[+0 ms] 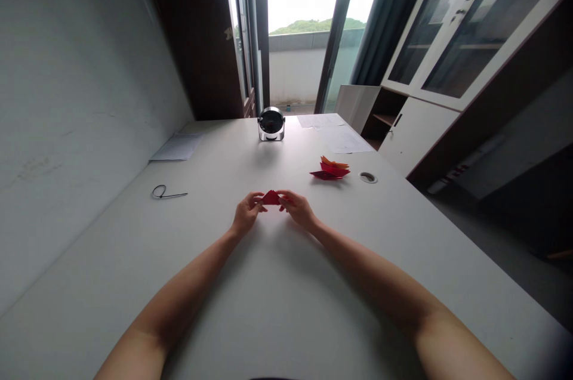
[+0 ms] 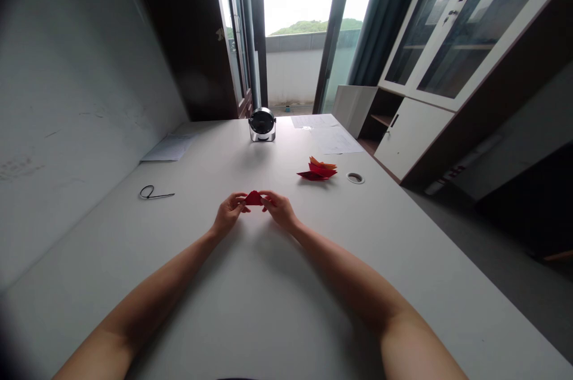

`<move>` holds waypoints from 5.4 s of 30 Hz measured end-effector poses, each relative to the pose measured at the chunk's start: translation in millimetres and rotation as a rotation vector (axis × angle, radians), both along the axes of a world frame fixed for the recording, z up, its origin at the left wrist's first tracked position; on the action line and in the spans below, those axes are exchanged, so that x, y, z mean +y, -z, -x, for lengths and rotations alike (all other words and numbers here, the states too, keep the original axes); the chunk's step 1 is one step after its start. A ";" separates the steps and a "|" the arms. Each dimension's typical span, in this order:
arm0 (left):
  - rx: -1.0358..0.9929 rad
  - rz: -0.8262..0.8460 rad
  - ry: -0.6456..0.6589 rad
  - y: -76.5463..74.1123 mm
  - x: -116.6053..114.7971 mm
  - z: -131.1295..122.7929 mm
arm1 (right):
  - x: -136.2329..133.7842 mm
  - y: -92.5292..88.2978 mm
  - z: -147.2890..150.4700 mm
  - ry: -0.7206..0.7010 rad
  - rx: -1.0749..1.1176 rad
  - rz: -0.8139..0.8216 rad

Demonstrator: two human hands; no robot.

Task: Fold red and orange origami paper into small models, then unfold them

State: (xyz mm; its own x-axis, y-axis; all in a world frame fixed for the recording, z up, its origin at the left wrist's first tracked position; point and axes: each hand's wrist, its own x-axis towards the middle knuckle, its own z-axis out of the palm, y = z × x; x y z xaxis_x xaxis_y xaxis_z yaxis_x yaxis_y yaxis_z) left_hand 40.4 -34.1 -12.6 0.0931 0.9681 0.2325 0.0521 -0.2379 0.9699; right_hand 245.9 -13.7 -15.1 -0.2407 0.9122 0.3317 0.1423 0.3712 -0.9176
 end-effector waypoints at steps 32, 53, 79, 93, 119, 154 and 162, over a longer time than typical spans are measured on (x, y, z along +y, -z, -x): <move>0.434 -0.020 0.037 -9.3 -9.2 -2.4 | -12.6 -13.0 1.7 -0.045 -0.225 -0.211; 0.426 -0.033 0.042 -10.6 -9.2 -3.8 | -15.2 -12.7 5.6 -0.112 -0.153 -0.127; 0.358 -0.028 -0.004 -4.3 -5.2 -0.4 | -11.7 -8.0 3.5 -0.075 -0.245 -0.085; 0.294 -0.041 -0.087 2.1 2.2 4.6 | -6.5 -4.0 2.5 -0.004 -0.169 -0.062; 0.161 0.045 0.016 0.7 2.5 4.1 | -0.9 1.3 0.7 -0.186 0.071 0.093; 0.203 0.068 0.048 -3.9 2.2 3.5 | -6.0 -10.4 0.3 -0.275 0.069 0.142; 0.203 0.061 0.045 -2.4 2.8 4.0 | -6.7 -12.5 0.4 -0.290 0.081 0.153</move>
